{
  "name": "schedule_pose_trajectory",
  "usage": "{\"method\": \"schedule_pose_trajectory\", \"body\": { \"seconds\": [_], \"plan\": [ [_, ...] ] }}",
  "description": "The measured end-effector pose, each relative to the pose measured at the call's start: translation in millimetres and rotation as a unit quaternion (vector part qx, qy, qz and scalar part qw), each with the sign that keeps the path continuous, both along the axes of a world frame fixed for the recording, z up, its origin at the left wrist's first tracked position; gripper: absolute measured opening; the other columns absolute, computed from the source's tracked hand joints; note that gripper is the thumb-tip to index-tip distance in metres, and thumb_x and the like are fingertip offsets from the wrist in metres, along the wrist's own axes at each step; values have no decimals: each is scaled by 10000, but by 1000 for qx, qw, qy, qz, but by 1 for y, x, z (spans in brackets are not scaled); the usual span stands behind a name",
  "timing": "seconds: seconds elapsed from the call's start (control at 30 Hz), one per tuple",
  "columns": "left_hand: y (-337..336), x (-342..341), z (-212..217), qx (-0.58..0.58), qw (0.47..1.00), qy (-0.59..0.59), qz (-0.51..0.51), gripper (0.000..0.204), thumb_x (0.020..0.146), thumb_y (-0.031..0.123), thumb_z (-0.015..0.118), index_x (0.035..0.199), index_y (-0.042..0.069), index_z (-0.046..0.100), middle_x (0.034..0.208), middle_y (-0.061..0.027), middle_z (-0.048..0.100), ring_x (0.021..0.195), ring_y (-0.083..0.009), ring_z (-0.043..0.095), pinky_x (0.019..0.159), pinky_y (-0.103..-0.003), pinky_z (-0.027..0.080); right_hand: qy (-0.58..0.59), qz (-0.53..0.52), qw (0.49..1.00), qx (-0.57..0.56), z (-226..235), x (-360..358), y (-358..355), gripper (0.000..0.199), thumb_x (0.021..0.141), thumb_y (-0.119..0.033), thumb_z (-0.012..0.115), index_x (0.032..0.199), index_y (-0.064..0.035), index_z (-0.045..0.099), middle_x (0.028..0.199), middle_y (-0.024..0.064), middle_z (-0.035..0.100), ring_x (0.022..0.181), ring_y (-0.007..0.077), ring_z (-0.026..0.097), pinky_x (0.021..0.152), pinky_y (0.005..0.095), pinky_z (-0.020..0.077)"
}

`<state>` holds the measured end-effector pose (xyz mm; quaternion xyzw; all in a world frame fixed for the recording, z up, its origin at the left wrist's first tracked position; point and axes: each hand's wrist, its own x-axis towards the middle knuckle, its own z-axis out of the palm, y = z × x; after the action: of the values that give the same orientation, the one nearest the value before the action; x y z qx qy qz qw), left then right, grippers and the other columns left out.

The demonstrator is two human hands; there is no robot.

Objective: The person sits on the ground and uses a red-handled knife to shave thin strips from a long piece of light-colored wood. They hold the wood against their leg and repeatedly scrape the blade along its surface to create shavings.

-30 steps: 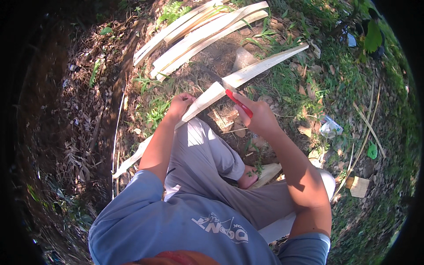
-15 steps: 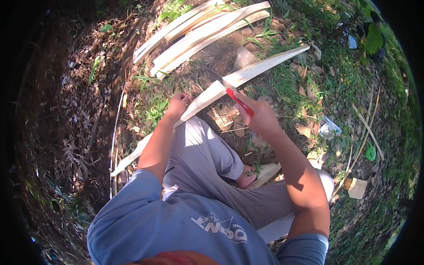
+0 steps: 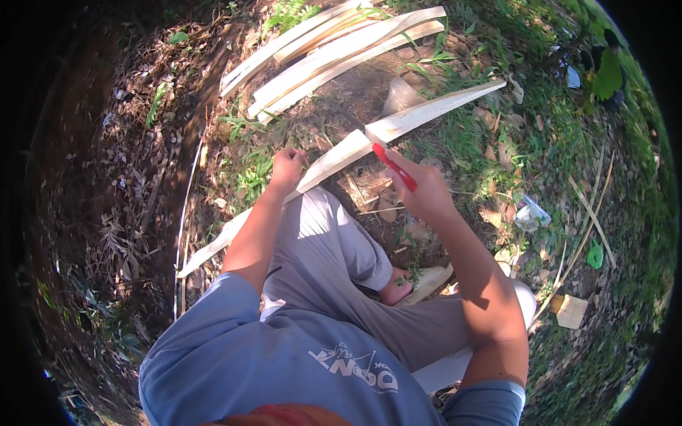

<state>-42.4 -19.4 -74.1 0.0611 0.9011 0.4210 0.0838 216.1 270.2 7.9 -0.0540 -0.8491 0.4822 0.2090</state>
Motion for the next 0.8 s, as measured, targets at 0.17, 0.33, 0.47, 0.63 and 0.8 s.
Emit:
{"method": "schedule_pose_trajectory", "body": {
  "seconds": [0.17,0.33,0.47,0.63,0.8],
  "plan": [
    [1,5,6,-27,999,8,22,239,1030,179,742,987,-56,740,806,-98,720,719,-161,630,687,-370,517,-6,-1,1000,-1,2,1,1,398,1000,-132,759,1396,-103,735,912,259,763,748,372,779,698,398,588],
    [0,2,5,34,997,-27,57,232,1048,150,723,996,-74,696,840,-92,719,797,-156,709,677,-344,528,24,-1,1000,1,-4,0,3,390,1004,-127,752,1390,-77,734,929,254,771,756,344,786,705,393,589],
    [1,0,-3,131,985,-52,98,204,1076,113,682,991,-71,663,914,-99,712,921,-198,770,718,-335,560,30,-3,999,-11,-5,0,3,388,1004,-119,752,1389,-73,735,929,242,777,746,312,785,706,383,586],
    [-12,-12,-18,173,973,-70,135,182,1085,87,663,1000,-72,642,971,-102,691,939,-233,773,814,-352,608,18,-3,1000,-15,-5,-1,2,386,1009,-113,747,1393,-74,734,897,228,775,705,265,764,694,367,578],
    [-8,-7,-15,248,950,-49,182,282,1046,81,698,789,10,607,750,-35,616,661,-118,603,727,-333,606,4,-4,1000,-10,-2,0,1,391,1017,-110,742,1406,-79,729,823,215,752,662,224,732,670,347,560]
  ]
}}
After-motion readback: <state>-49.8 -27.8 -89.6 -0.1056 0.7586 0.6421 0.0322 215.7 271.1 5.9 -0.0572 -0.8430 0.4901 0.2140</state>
